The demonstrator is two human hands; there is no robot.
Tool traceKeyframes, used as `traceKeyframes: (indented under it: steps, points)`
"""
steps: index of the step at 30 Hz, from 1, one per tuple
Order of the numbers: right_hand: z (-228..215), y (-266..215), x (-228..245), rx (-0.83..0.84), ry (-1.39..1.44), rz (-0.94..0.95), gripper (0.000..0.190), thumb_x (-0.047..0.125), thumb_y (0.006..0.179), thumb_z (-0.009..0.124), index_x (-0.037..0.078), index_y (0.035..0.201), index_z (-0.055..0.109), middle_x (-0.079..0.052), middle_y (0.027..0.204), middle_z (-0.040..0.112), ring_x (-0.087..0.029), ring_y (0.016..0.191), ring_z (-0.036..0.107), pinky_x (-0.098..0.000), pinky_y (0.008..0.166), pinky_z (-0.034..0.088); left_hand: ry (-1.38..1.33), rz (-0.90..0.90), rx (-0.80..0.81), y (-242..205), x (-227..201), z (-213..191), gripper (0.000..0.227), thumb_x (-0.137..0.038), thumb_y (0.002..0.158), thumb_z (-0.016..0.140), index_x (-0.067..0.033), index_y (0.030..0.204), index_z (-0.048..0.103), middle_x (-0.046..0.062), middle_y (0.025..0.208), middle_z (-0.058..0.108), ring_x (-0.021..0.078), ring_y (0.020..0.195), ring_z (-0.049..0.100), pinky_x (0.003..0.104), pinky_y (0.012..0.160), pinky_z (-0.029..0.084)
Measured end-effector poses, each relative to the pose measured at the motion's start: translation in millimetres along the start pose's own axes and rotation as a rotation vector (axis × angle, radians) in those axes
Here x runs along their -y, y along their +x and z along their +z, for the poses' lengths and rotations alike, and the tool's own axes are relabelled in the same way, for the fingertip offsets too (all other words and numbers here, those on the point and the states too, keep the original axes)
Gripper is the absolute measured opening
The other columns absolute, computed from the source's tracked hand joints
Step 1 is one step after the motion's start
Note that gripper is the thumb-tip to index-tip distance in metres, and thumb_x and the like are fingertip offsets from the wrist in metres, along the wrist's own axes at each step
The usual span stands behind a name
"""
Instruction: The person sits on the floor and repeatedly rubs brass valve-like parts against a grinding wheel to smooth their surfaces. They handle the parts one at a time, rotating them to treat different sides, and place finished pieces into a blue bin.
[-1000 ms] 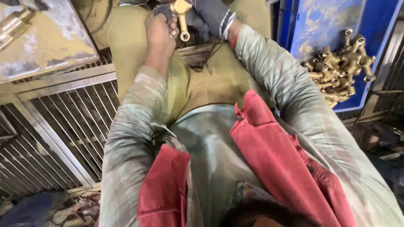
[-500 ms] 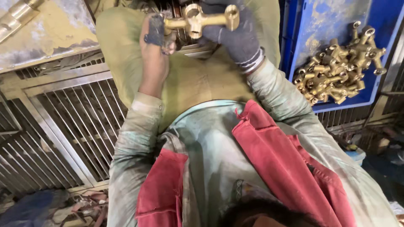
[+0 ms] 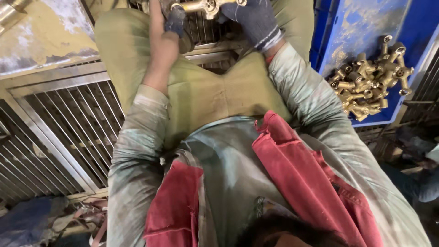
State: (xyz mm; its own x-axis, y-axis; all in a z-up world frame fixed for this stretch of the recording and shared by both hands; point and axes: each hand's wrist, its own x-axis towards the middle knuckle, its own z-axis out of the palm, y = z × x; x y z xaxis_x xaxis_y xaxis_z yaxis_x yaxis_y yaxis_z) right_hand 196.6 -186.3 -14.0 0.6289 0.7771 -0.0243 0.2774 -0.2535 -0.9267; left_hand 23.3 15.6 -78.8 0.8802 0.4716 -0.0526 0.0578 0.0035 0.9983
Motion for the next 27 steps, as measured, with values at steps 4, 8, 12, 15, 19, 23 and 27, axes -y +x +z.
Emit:
traceKeyframes:
  steps: [4, 8, 12, 15, 19, 23, 27]
  points:
    - [1, 12, -29, 0.132, -0.138, -0.014, 0.017, 0.019, 0.107, 0.063, 0.008, 0.109, 0.076, -0.005, 0.094, 0.077, -0.019, 0.088, 0.075, -0.0352, 0.076, 0.057, -0.088, -0.131, -0.04, 13, 41, -3, 0.062, 0.009, 0.107, 0.056, -0.0017, 0.163, 0.03, 0.013, 0.155, 0.054, 0.0229, 0.142, 0.05, 0.027, 0.12, 0.037]
    - [4, 15, -63, 0.225, -0.562, -0.184, 0.013, 0.019, 0.104, 0.064, 0.012, 0.107, 0.074, -0.006, 0.086, 0.074, -0.023, 0.077, 0.071, -0.0377, 0.066, 0.053, -0.025, -0.054, -0.097, 16, 87, -2, 0.061, 0.01, 0.086, 0.047, 0.0021, 0.147, 0.051, 0.014, 0.129, 0.066, 0.0234, 0.118, 0.061, 0.028, 0.108, 0.046]
    - [7, 22, -88, 0.313, -0.711, -0.127, 0.011, 0.018, 0.098, 0.063, 0.012, 0.104, 0.07, -0.004, 0.075, 0.07, -0.023, 0.064, 0.067, -0.0383, 0.052, 0.048, -0.074, -0.42, -0.247, 33, 115, 7, 0.031, -0.003, 0.094, 0.05, 0.0018, 0.123, 0.061, 0.008, 0.086, 0.065, 0.0159, 0.063, 0.057, 0.029, 0.054, 0.046]
    - [14, 27, -87, 0.362, -0.344, 0.138, 0.013, 0.017, 0.103, 0.057, 0.008, 0.102, 0.065, -0.004, 0.073, 0.066, -0.019, 0.057, 0.064, -0.0356, 0.048, 0.048, -0.334, -0.609, -0.322, 48, 107, 9, 0.02, -0.009, 0.103, 0.052, 0.0051, 0.116, 0.058, 0.008, 0.074, 0.063, 0.0141, 0.05, 0.054, 0.03, 0.043, 0.038]
    - [10, 22, -60, 0.123, 0.543, 0.673, 0.037, 0.029, 0.113, 0.059, 0.002, 0.088, 0.06, -0.007, 0.064, 0.057, -0.019, 0.047, 0.054, -0.0366, 0.043, 0.04, -0.387, -0.641, -0.285, 49, 66, 12, 0.028, -0.006, 0.097, 0.049, -0.0016, 0.124, 0.057, 0.007, 0.073, 0.069, 0.0104, 0.048, 0.054, 0.026, 0.039, 0.035]
    - [-3, 1, -33, -0.029, 0.386, 0.294, 0.017, 0.017, 0.106, 0.072, 0.002, 0.104, 0.067, -0.007, 0.084, 0.068, -0.021, 0.066, 0.06, -0.0367, 0.058, 0.047, -0.342, -0.36, -0.207, 16, 41, 14, 0.057, 0.007, 0.089, 0.048, -0.0038, 0.144, 0.054, 0.006, 0.089, 0.063, 0.0116, 0.065, 0.052, 0.025, 0.055, 0.042]
    - [-8, -16, -21, -0.06, 0.047, 0.016, 0.014, 0.014, 0.107, 0.076, 0.002, 0.112, 0.072, -0.01, 0.096, 0.073, -0.026, 0.086, 0.069, -0.0387, 0.076, 0.054, 0.028, 0.033, -0.119, -9, 42, 11, 0.071, 0.017, 0.086, 0.047, 0.0004, 0.155, 0.047, 0.015, 0.142, 0.063, 0.0252, 0.133, 0.058, 0.03, 0.118, 0.042]
